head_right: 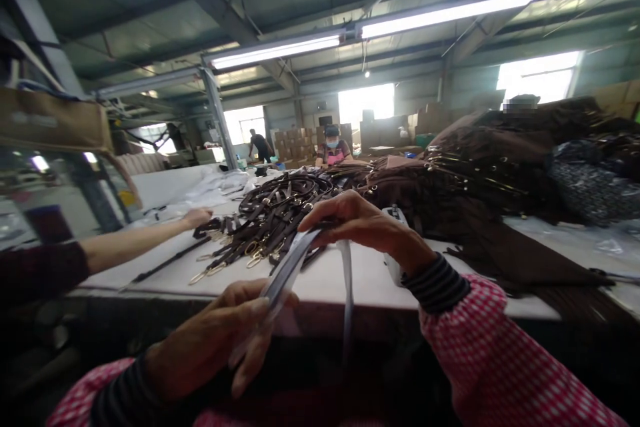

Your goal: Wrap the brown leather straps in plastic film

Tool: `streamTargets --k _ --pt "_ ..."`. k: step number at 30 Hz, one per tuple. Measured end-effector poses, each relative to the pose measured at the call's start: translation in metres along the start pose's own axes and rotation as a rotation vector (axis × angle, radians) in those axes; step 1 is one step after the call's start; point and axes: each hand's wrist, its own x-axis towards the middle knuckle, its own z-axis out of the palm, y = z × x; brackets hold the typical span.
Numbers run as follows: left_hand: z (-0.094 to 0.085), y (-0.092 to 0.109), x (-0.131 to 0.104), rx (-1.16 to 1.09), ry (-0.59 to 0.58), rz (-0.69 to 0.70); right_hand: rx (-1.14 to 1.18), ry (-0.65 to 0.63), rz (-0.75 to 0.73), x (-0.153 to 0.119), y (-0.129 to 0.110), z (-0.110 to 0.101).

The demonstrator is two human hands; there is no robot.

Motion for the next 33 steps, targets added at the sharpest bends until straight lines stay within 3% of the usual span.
streamTargets --k 3,5,7,10,13,16,18,22,24,28,33 --pt "0.007 0.007 0.0 -0.027 0.023 0.033 -0.025 0.141 -0.048 0.009 0.013 0.002" --pt "0.013 0.021 0.0 -0.041 0.111 0.131 0.028 0.233 -0.056 0.014 0.029 0.014" --pt "0.02 0.039 0.004 -0.028 0.224 0.278 0.162 0.281 -0.044 0.018 0.047 0.037" --pt "0.023 0.058 0.019 0.087 0.413 0.515 0.245 0.25 -0.034 0.018 0.07 0.089" --pt "0.008 0.051 0.035 0.347 0.613 0.669 0.432 0.264 0.085 0.007 0.084 0.138" --pt "-0.017 0.025 0.042 0.688 0.728 0.744 0.57 0.232 0.245 -0.011 0.09 0.163" --pt "-0.032 0.006 0.038 0.929 0.701 0.749 0.572 0.188 0.328 -0.025 0.089 0.163" --pt "-0.039 -0.025 0.02 1.281 0.41 0.597 0.372 0.1 0.368 -0.047 0.077 0.139" --pt "-0.034 -0.036 0.009 1.254 0.304 0.522 0.259 0.065 0.374 -0.055 0.073 0.126" --pt "-0.023 -0.052 -0.012 1.169 0.227 0.411 0.124 0.054 0.488 -0.064 0.072 0.11" --pt "-0.012 -0.052 -0.028 1.256 0.235 0.062 0.05 0.014 0.387 -0.06 0.077 0.098"
